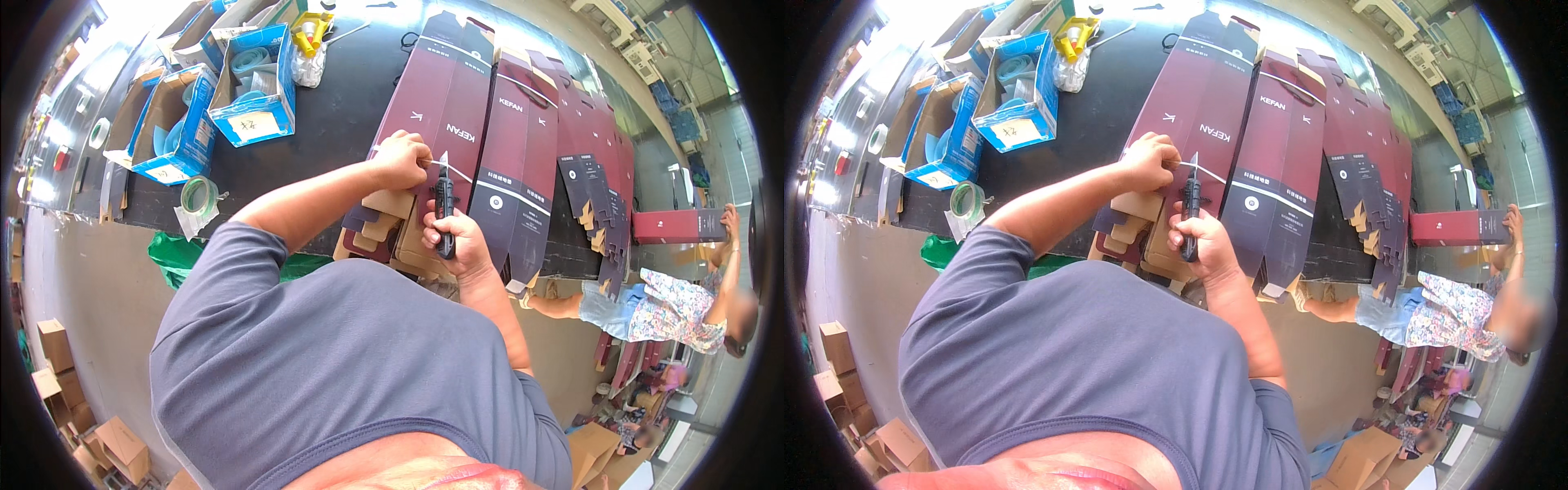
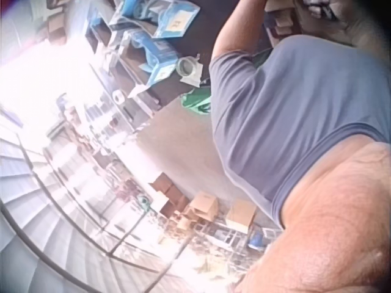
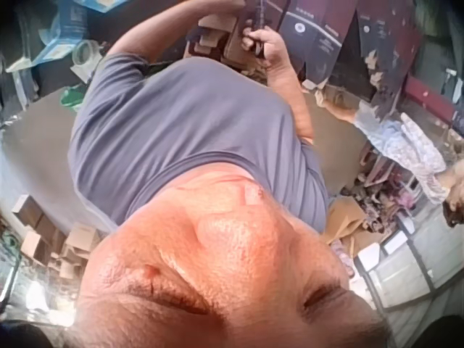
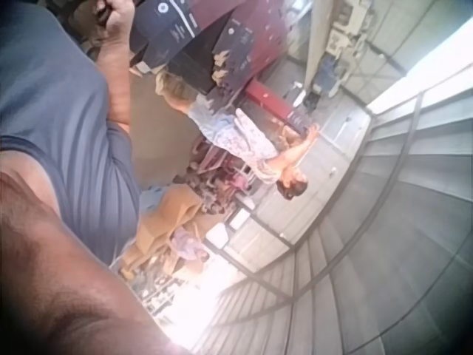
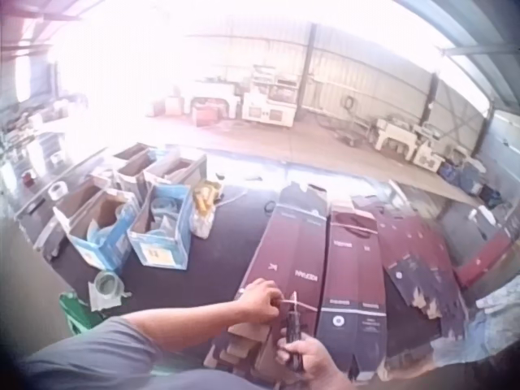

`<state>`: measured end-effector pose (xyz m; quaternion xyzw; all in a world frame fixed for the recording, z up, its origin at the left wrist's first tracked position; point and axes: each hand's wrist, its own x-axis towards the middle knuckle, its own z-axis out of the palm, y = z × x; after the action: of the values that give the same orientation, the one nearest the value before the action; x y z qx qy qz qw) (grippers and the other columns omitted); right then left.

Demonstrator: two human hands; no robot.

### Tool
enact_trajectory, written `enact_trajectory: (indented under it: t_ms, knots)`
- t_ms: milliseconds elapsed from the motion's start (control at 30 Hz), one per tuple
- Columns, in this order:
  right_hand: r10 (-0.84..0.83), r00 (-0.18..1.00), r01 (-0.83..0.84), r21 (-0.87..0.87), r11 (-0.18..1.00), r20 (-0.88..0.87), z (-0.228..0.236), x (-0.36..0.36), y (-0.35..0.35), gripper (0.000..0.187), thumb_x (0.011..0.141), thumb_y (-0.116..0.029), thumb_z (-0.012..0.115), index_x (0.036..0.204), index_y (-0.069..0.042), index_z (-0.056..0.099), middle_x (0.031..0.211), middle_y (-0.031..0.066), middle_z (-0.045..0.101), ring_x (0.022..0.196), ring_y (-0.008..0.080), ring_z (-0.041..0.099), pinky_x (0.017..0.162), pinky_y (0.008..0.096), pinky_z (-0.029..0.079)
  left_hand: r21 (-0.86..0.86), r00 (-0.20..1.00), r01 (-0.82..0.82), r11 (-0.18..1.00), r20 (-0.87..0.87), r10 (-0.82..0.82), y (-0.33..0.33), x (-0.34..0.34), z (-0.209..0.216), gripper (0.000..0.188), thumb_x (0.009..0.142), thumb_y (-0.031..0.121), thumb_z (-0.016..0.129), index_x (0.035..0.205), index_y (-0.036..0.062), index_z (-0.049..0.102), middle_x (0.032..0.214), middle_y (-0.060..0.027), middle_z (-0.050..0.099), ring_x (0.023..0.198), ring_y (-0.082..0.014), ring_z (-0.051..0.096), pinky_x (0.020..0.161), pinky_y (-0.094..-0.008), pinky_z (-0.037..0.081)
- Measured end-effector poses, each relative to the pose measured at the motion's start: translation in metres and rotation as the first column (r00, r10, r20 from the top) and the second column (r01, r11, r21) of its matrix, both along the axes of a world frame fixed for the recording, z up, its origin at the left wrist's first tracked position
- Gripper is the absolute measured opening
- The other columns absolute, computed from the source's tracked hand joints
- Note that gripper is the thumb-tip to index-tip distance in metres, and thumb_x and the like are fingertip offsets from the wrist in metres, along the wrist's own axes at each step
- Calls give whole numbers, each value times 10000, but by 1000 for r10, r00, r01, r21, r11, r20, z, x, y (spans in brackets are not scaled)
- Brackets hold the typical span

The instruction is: The person retrieves flat-packed cardboard pieces from a green bag and places them on a table. They then use a red marker to write on the surface of each piece one by one. A second person is visible in the background assembling similar items.

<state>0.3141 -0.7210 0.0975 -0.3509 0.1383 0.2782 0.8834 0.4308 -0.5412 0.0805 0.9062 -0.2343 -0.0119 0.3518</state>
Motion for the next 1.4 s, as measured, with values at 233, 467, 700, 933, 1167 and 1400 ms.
enact_trajectory:
  t_ms: [233, 467, 700, 933, 1167, 1400]
  knots:
    - [-242, 678, 529, -232, 816, 694, 61, -31, 6, 464, 684, -10, 495, 1148, -29, 507, 763, 21, 449, 568, 112, 421, 590, 247, 402, -863, 970, -189, 468, -239, -49, 50, 18, -67, 255, 660, -38, 521, 870, 76, 612, 990, -47, 595, 1014, -199, 537, 921, -349, 429]
    - [-253, 903, 320, -151, 935, 346, 80, 34, -59, 485, 829, 36, 463, 1313, 12, 441, 921, 134, 577, 625, 163, 504, 590, 312, 417, -390, 997, -63, 919, -74, 37, 29, 96, 28, 434, 774, 64, 612, 1204, 11, 582, 1204, -140, 597, 1095, -237, 601, 956, -354, 467]
    - [7, 1000, -6, -36, 999, 28, 61, 180, -39, 174, 927, -87, 507, 1088, -25, 494, 853, 185, 618, 575, 168, 516, 536, 309, 438, 442, 983, -148, 885, 163, 83, -31, 308, 26, 439, 811, 95, 625, 1246, 52, 580, 1305, -171, 542, 1183, -345, 560, 983, -398, 479]
    - [-103, 990, 103, -10, 995, -96, 21, 266, -48, 122, 919, -114, 535, 988, -14, 524, 815, 151, 602, 554, 162, 508, 516, 304, 434, 592, 997, -68, 803, 68, 35, -75, 333, 20, 331, 845, 187, 652, 1158, 85, 683, 1339, -118, 523, 1244, -318, 505, 986, -416, 485]
    - [-35, 996, 27, -103, 994, -78, 7, 283, -45, 142, 897, -105, 583, 981, 0, 540, 812, 132, 606, 537, 142, 507, 507, 284, 447, 805, 994, 66, 590, 0, -111, -74, 347, 24, 335, 771, 174, 697, 1082, 50, 715, 1183, -140, 639, 1065, -300, 627, 869, -393, 532]
    - [46, 993, -53, -67, 996, -109, 0, 300, -43, 237, 895, -125, 472, 1052, 12, 584, 842, 135, 616, 535, 143, 497, 520, 296, 430, 515, 952, 218, 829, -301, -63, -61, 350, 48, 354, 641, 163, 690, 968, 36, 737, 960, -173, 697, 857, -316, 652, 729, -425, 513]
